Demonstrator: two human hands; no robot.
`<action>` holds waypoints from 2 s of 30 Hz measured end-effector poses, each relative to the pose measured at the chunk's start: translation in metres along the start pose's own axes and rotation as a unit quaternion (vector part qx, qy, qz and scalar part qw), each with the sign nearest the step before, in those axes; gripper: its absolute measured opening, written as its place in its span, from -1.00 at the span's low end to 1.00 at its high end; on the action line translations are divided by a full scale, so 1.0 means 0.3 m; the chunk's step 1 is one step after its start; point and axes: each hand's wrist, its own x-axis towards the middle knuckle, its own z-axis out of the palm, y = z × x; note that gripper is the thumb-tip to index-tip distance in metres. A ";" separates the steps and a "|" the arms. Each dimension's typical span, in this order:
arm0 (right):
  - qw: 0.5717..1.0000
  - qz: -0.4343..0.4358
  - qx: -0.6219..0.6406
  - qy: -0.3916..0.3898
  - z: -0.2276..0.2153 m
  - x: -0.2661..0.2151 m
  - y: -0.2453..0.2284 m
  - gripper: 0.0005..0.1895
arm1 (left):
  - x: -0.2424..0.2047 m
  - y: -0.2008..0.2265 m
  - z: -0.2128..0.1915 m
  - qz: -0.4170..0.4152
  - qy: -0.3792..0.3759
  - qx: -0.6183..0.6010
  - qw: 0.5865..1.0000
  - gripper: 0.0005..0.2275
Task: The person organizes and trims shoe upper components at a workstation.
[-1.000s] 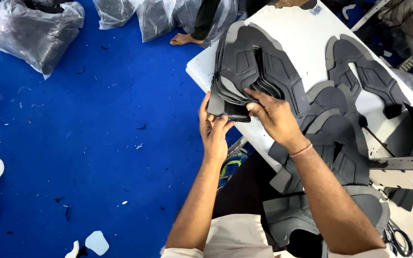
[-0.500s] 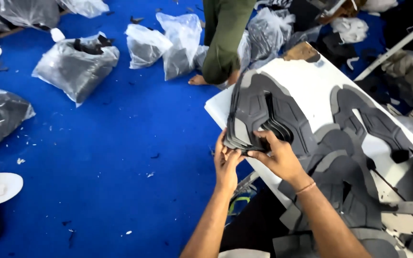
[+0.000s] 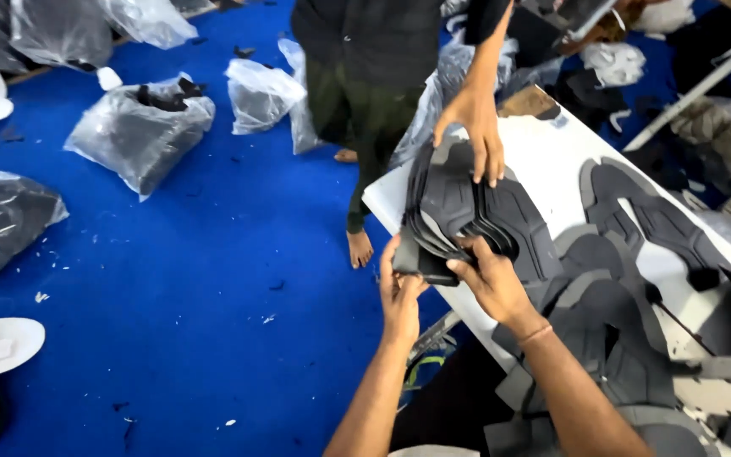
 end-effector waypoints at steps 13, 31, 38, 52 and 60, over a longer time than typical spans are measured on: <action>0.992 0.060 0.105 -0.018 -0.021 0.005 -0.002 -0.65 | 0.005 0.017 -0.005 0.024 -0.026 -0.008 0.999 -0.41; 0.995 -0.029 0.096 -0.022 0.006 -0.022 0.001 -0.51 | -0.007 0.020 -0.019 0.042 -0.057 0.015 0.997 -0.25; 0.997 -0.019 0.062 -0.029 0.006 -0.023 -0.005 -0.41 | -0.005 0.017 -0.025 0.024 -0.039 0.013 0.999 -0.27; 0.999 -0.022 0.047 -0.005 0.008 -0.035 -0.031 -0.48 | -0.006 0.034 -0.032 0.027 -0.055 -0.015 0.998 -0.31; 0.998 0.006 0.058 -0.006 -0.001 -0.033 -0.032 -0.49 | -0.015 0.066 -0.026 0.008 -0.084 -0.001 0.996 -0.24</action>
